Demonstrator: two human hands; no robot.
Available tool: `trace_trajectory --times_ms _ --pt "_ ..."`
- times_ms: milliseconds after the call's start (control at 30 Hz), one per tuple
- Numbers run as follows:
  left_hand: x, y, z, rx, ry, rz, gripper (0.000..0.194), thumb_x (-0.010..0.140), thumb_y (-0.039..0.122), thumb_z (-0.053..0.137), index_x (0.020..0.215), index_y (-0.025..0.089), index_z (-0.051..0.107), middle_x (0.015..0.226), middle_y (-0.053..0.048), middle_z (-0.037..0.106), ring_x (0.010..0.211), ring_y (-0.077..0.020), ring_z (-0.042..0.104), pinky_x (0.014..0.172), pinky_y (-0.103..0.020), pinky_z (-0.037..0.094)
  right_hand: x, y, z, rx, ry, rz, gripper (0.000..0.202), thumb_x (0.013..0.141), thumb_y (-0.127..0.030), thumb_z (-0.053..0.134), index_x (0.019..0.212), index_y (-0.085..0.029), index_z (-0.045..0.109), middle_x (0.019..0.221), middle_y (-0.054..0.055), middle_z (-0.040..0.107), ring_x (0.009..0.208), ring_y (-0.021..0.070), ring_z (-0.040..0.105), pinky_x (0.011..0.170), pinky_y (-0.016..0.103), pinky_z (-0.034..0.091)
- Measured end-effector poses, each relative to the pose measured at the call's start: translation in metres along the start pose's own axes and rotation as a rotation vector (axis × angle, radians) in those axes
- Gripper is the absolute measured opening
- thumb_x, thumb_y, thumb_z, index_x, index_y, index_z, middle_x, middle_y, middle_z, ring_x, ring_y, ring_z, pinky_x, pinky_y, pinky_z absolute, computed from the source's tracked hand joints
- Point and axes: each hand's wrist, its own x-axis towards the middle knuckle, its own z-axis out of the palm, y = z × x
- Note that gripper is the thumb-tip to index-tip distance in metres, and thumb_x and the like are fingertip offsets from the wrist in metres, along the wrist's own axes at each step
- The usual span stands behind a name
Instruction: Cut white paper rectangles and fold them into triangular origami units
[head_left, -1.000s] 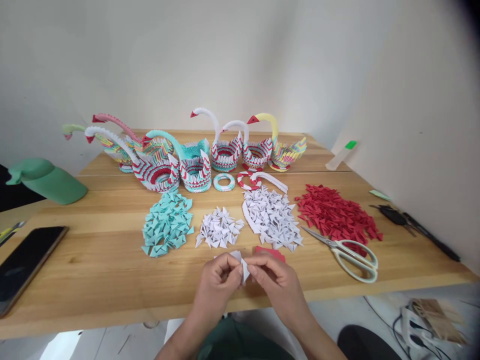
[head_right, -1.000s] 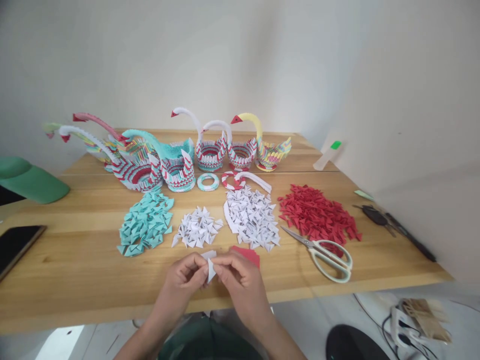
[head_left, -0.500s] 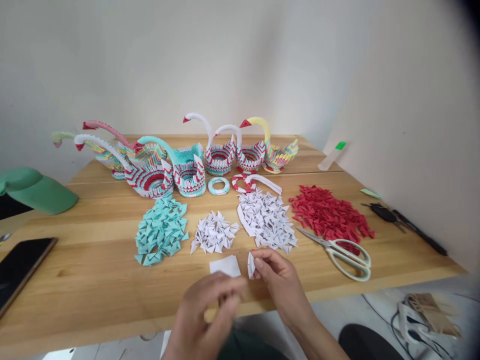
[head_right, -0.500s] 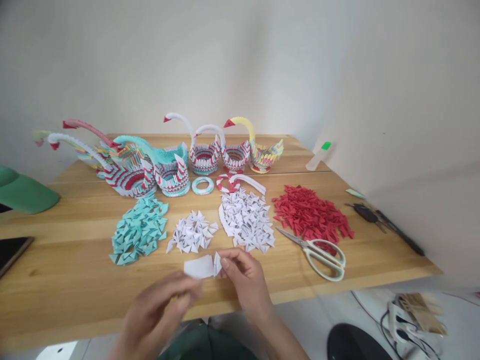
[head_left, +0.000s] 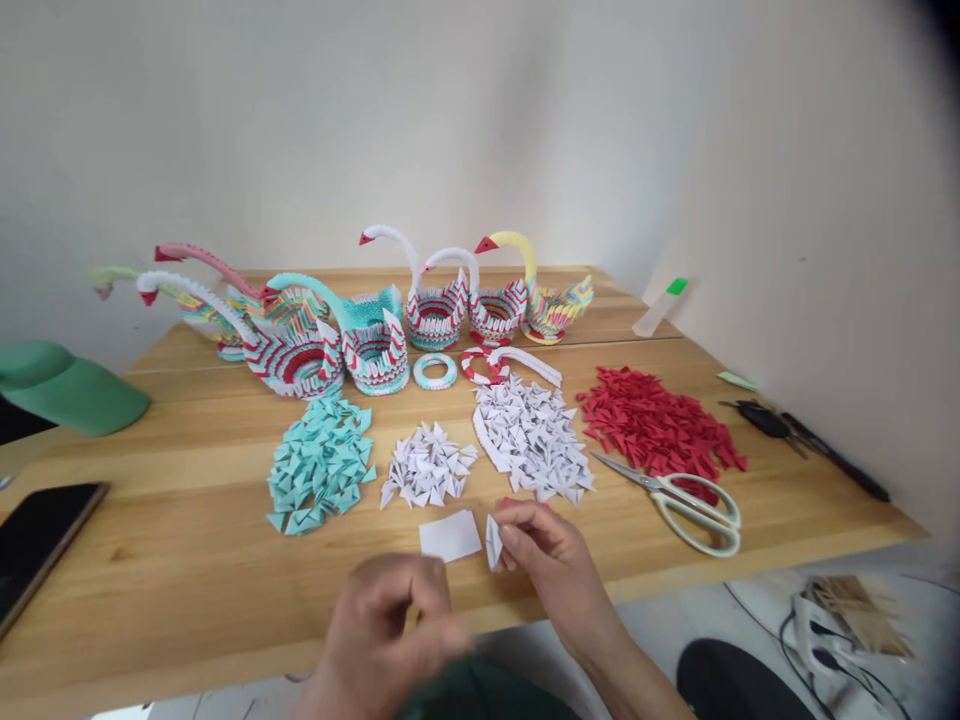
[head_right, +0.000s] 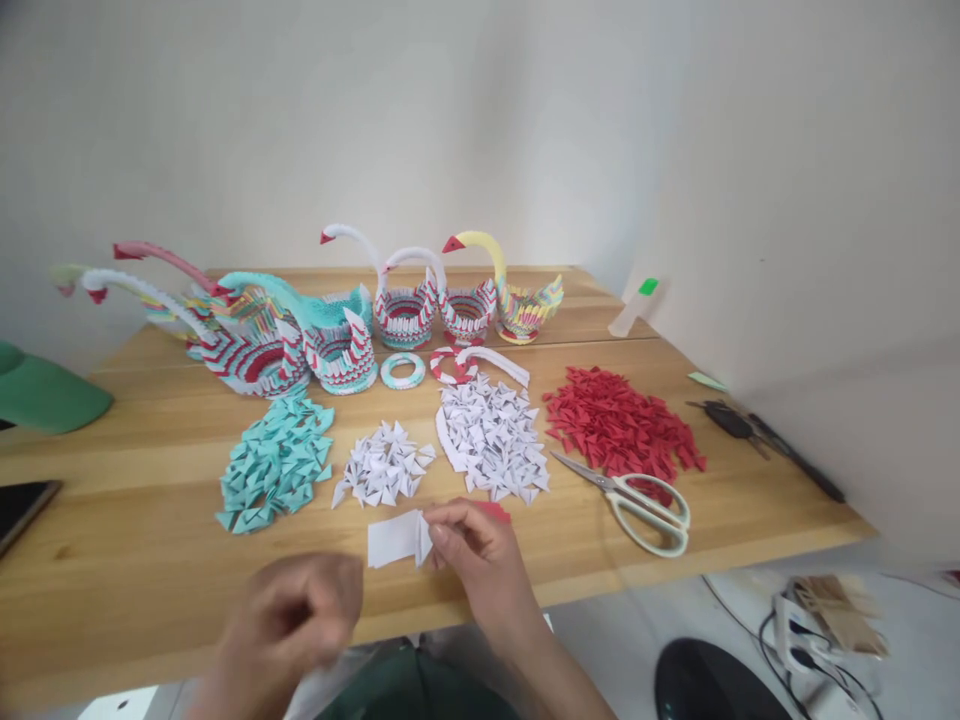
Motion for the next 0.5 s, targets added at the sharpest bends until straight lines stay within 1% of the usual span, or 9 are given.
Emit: trace_trajectory --times_ms 33,67,100,133,200,267,333,400,500 --pt "0.007 -0.004 0.002 -0.015 0.037 0.002 0.049 0.081 0.047 0.069 0.049 0.018 0.047 0.048 0.003 0.047 0.048 -0.0105 0.044 0.05 -0.024 0.041 -0.001 -0.001 0.0 -0.008 -0.007 0.001 0.028 0.079 -0.046 0.071 0.084 -0.019 0.072 0.063 -0.001 0.059 0.057 0.0129 0.057 0.059 0.026 0.046" --pt "0.013 -0.007 0.005 -0.027 0.08 -0.003 0.052 0.081 0.049 0.067 0.046 0.018 0.043 0.045 0.004 0.043 0.047 -0.0102 0.041 0.049 -0.023 0.038 -0.002 -0.002 0.001 -0.02 -0.017 0.001 0.027 0.08 -0.046 0.07 0.084 -0.019 0.073 0.062 -0.001 0.059 0.057 0.0128 0.056 0.06 0.025 0.046" --pt "0.017 -0.01 0.008 -0.034 0.114 -0.015 0.051 0.082 0.049 0.065 0.047 0.018 0.044 0.046 0.003 0.044 0.048 -0.0103 0.04 0.049 -0.023 0.037 -0.003 -0.002 0.001 -0.032 -0.033 0.001 0.027 0.081 -0.046 0.07 0.084 -0.019 0.073 0.061 -0.001 0.059 0.058 0.0128 0.056 0.06 0.025 0.046" --pt "0.021 -0.012 0.011 -0.035 0.133 -0.034 0.046 0.084 0.048 0.063 0.051 0.018 0.049 0.049 0.003 0.047 0.049 -0.0108 0.042 0.05 -0.023 0.037 -0.003 -0.003 0.001 -0.042 -0.052 -0.002 0.026 0.082 -0.045 0.069 0.085 -0.019 0.073 0.061 -0.001 0.059 0.058 0.0127 0.056 0.06 0.025 0.046" --pt "0.025 -0.014 0.016 -0.043 0.065 -0.064 0.03 0.082 0.042 0.065 0.066 0.017 0.063 0.058 0.001 0.057 0.053 -0.0117 0.046 0.051 -0.022 0.038 -0.004 -0.003 0.0 -0.055 -0.091 -0.013 0.025 0.083 -0.045 0.068 0.085 -0.02 0.073 0.062 -0.001 0.06 0.058 0.0128 0.056 0.06 0.025 0.046" --pt "0.026 -0.013 0.018 -0.06 -0.021 -0.071 0.02 0.08 0.036 0.066 0.075 0.017 0.069 0.063 -0.001 0.063 0.056 -0.012 0.048 0.053 -0.022 0.038 -0.004 -0.003 -0.001 -0.058 -0.106 -0.023 0.023 0.084 -0.043 0.067 0.085 -0.02 0.074 0.064 0.0 0.061 0.059 0.0129 0.056 0.06 0.025 0.047" --pt "0.025 -0.01 0.018 -0.08 -0.062 -0.07 0.017 0.079 0.032 0.066 0.071 0.017 0.071 0.063 -0.001 0.064 0.057 -0.0119 0.048 0.055 -0.022 0.038 -0.003 -0.002 -0.001 -0.055 -0.102 -0.031 0.021 0.085 -0.041 0.067 0.085 -0.021 0.074 0.066 0.0 0.061 0.06 0.0125 0.055 0.06 0.024 0.046" --pt "0.024 -0.008 0.018 -0.105 -0.072 -0.077 0.018 0.079 0.03 0.066 0.067 0.017 0.071 0.062 -0.001 0.064 0.057 -0.0116 0.047 0.056 -0.021 0.038 -0.003 -0.001 -0.001 -0.057 -0.103 -0.042 0.019 0.085 -0.039 0.067 0.084 -0.022 0.074 0.067 -0.001 0.06 0.06 0.0119 0.055 0.059 0.023 0.046" --pt "0.023 -0.009 0.017 -0.137 -0.084 -0.12 0.018 0.077 0.031 0.069 0.065 0.017 0.07 0.059 0.0 0.062 0.055 -0.011 0.046 0.054 -0.021 0.036 -0.003 -0.001 -0.002 -0.06 -0.119 -0.052 0.016 0.086 -0.037 0.067 0.085 -0.023 0.074 0.068 -0.001 0.061 0.06 0.0114 0.055 0.06 0.022 0.045"
